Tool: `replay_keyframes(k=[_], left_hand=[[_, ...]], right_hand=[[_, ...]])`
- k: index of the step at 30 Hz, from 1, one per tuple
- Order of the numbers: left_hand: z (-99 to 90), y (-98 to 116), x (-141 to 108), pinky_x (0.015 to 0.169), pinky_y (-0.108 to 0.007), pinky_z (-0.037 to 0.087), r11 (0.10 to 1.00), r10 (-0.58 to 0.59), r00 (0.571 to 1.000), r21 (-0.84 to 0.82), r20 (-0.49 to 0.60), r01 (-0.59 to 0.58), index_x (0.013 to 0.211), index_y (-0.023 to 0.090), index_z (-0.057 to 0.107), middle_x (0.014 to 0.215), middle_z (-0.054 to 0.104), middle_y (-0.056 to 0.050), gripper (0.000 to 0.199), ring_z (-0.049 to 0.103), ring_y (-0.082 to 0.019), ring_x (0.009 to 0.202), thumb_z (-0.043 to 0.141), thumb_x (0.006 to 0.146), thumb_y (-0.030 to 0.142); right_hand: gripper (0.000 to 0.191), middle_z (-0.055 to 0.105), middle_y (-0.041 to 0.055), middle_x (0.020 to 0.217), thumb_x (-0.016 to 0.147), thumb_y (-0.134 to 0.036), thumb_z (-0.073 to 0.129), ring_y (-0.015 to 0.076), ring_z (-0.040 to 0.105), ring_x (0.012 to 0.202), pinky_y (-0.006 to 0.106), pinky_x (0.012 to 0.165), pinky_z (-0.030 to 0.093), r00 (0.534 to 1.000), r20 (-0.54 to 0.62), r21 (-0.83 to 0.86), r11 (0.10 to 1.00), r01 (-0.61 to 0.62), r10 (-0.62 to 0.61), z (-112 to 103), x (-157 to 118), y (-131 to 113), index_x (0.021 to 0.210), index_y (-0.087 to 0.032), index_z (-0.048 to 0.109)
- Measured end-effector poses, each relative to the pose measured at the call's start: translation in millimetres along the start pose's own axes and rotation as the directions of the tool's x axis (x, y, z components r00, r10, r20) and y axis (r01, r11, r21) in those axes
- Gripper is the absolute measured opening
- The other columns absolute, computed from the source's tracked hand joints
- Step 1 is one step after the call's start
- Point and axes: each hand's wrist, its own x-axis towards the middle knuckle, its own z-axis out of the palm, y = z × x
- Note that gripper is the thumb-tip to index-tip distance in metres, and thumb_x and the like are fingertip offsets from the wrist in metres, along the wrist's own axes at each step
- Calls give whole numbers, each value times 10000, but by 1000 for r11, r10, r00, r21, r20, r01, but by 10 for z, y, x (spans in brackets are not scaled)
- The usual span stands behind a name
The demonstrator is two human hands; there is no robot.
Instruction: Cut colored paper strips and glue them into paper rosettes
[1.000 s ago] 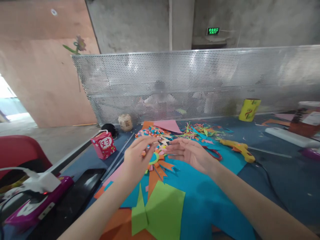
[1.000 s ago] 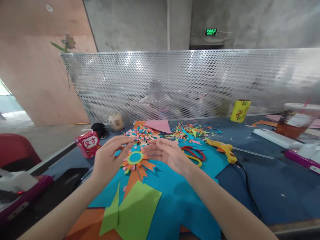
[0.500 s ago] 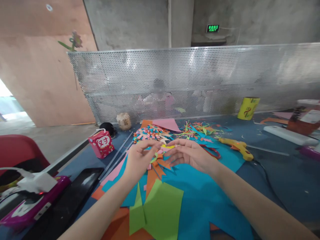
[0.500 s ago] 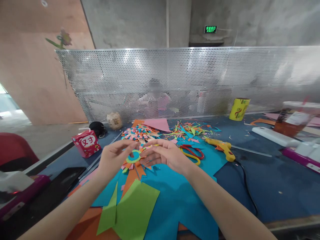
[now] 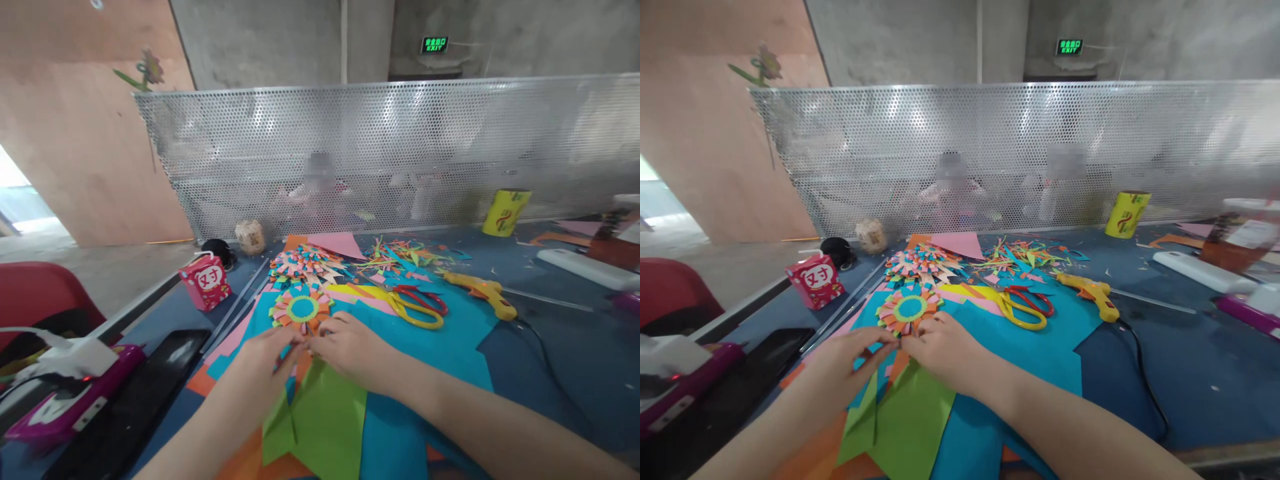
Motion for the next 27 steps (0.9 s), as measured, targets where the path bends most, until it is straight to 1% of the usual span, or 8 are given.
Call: replay_keyframes(k=[7,10,12,15,17,20,23,27], left_hand=[[224,15,-316,640,-245,538,974,184,980,150,-76,-172,771,205,637,984,614,-110,249,641,-180,777,397,797,141],[173,-25,-352,586,-224,536,970,203,972,159,-116,-184,759,211,651,969,613,-97,266,645,-170,742,398,820,156],[98,-27,-317,625,-211,536,975,215,960,96,-182,-200,780,213,650,879,633,-62,236,646,-155,738,423,835,178],[9,6,-195,694,-207,529,969,243,935,16,-258,-248,794,212,640,816,647,-24,167,638,-133,746,479,835,201],[-4,37,-92,697,-224,523,957,284,919,27,-274,-288,785,210,634,801,644,-17,141,625,-130,744,500,829,203],[29,71,55,674,-270,510,933,359,895,137,-264,-333,704,197,607,719,620,-7,128,595,-140,707,533,808,201],[63,83,166,633,-300,499,913,377,881,277,-285,-301,669,184,554,681,598,-9,117,572,-160,683,570,779,221],[70,88,250,688,-316,506,891,390,864,369,-319,-265,840,174,537,811,624,-43,157,584,-186,792,592,767,301]], right_hand=[[182,586,59,754,883,-134,374,173,519,782,302,716,410,997,-73,89,995,41,-35,-2,9,-26,888,-137,556],[167,624,71,870,869,-138,407,170,552,854,305,773,437,974,-175,353,933,-74,143,-81,24,24,942,-158,555],[114,629,55,914,841,-170,471,159,578,868,301,780,459,894,-204,623,757,-195,399,-152,60,68,926,-189,546],[142,635,23,819,738,-224,612,153,624,777,303,732,498,765,-23,927,301,-225,643,-246,136,81,847,-204,524],[213,638,6,755,667,-247,678,150,639,728,307,714,512,767,136,979,32,-201,627,-280,170,52,804,-197,524],[260,641,-7,721,602,-276,725,143,644,704,303,702,520,781,267,964,-163,-212,564,-296,166,12,763,-180,545],[270,656,-2,732,578,-272,741,137,647,704,292,701,519,774,327,945,-203,-258,542,-315,118,29,753,-169,563],[241,663,-5,764,576,-203,739,124,642,743,265,732,509,791,274,954,-48,-297,547,-440,85,111,753,-176,578]])
